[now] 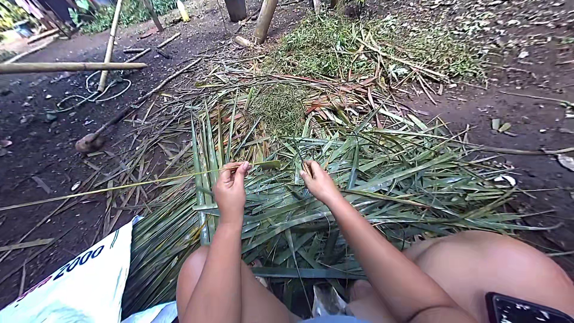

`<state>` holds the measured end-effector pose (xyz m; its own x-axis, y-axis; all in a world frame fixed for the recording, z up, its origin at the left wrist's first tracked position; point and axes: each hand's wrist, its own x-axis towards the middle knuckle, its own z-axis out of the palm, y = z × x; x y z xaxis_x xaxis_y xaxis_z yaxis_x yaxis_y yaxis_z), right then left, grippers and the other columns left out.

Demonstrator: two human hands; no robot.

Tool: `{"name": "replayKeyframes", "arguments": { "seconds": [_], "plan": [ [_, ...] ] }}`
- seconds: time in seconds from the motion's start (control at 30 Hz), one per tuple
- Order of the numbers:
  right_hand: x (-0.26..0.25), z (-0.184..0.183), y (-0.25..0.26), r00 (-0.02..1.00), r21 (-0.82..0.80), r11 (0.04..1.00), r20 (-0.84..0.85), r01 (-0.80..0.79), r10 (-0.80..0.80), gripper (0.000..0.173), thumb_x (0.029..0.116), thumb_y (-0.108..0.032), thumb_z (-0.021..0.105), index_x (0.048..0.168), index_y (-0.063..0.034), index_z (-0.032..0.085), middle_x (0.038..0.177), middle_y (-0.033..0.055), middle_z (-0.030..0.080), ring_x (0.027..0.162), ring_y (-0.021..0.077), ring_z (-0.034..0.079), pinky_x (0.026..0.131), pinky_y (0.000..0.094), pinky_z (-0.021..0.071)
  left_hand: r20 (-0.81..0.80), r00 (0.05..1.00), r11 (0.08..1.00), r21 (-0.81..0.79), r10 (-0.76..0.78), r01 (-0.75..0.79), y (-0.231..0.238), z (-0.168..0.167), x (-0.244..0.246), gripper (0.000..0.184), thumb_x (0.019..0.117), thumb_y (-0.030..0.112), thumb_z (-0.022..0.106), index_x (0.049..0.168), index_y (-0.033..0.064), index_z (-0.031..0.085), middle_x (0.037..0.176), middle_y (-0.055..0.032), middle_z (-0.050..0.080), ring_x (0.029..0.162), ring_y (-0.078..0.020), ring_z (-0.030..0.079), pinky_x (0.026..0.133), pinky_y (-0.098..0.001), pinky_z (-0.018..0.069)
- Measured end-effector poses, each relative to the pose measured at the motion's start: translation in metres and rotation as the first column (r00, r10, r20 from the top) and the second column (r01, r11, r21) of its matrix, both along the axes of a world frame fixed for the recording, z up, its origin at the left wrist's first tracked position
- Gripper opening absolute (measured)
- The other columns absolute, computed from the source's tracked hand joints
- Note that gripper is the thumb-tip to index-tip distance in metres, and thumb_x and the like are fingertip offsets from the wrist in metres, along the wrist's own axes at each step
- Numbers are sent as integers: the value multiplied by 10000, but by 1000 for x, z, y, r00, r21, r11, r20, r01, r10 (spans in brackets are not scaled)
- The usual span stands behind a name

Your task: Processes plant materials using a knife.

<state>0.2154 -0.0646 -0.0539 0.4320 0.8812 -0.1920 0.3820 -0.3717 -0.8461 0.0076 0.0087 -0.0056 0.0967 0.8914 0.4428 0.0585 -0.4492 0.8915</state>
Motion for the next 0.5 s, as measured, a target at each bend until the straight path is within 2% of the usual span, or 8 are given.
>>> {"name": "replayKeyframes", "arguments": {
  "seconds": [0.03,0.07,0.1,0.13,0.2,0.37,0.5],
  "plan": [
    [-8,5,-2,999,64,998,-10,-30,30,422,1105,-249,452,1458,-17,456,1073,197,643,848,265,666,812,436,557,-20,1000,1000,15,2,-1,0,-1,0,90,962,42,676,1029,-18,677,932,-29,745,823,-66,732,803,-260,619],
    [-17,8,-6,998,126,990,3,-64,64,431,1116,-283,418,1465,-35,467,993,161,649,791,231,658,773,413,560,-33,999,1000,28,0,1,-1,-2,1,86,959,51,686,1019,-11,689,941,-27,741,830,-63,728,811,-258,615],
    [-27,12,-10,995,180,979,33,-99,95,448,1118,-300,395,1474,-38,473,982,154,657,803,234,653,789,427,551,-37,999,999,43,-6,8,0,-4,2,81,955,54,691,1010,-6,696,947,-27,739,836,-62,725,818,-259,613],
    [-37,15,-13,990,216,967,67,-132,120,458,1117,-309,383,1467,-32,483,1023,177,672,864,272,656,835,473,535,-39,999,998,56,-15,17,0,-5,3,80,954,57,692,1006,-4,702,952,-29,735,841,-63,723,824,-262,612],
    [-56,19,-20,975,250,949,162,-190,153,452,1111,-313,380,1422,-14,515,1084,206,687,936,331,682,854,525,539,-51,998,997,74,-25,28,0,-8,4,84,946,55,699,1000,-9,705,944,-34,739,846,-57,720,827,-259,606],
    [-87,16,-28,950,225,943,249,-247,189,446,1109,-226,379,1471,20,466,1323,237,629,1102,364,685,939,501,548,-77,997,997,77,22,-16,-6,-7,5,70,931,83,727,968,24,720,891,36,721,792,46,647,771,-158,542],
    [-88,14,-22,939,105,956,245,-272,241,452,1120,-210,361,1526,-18,418,1387,241,591,1179,376,657,999,498,524,-63,997,995,89,53,-48,-8,-6,5,74,940,71,707,965,2,712,895,12,722,816,21,671,792,-174,561]
  ]
}}
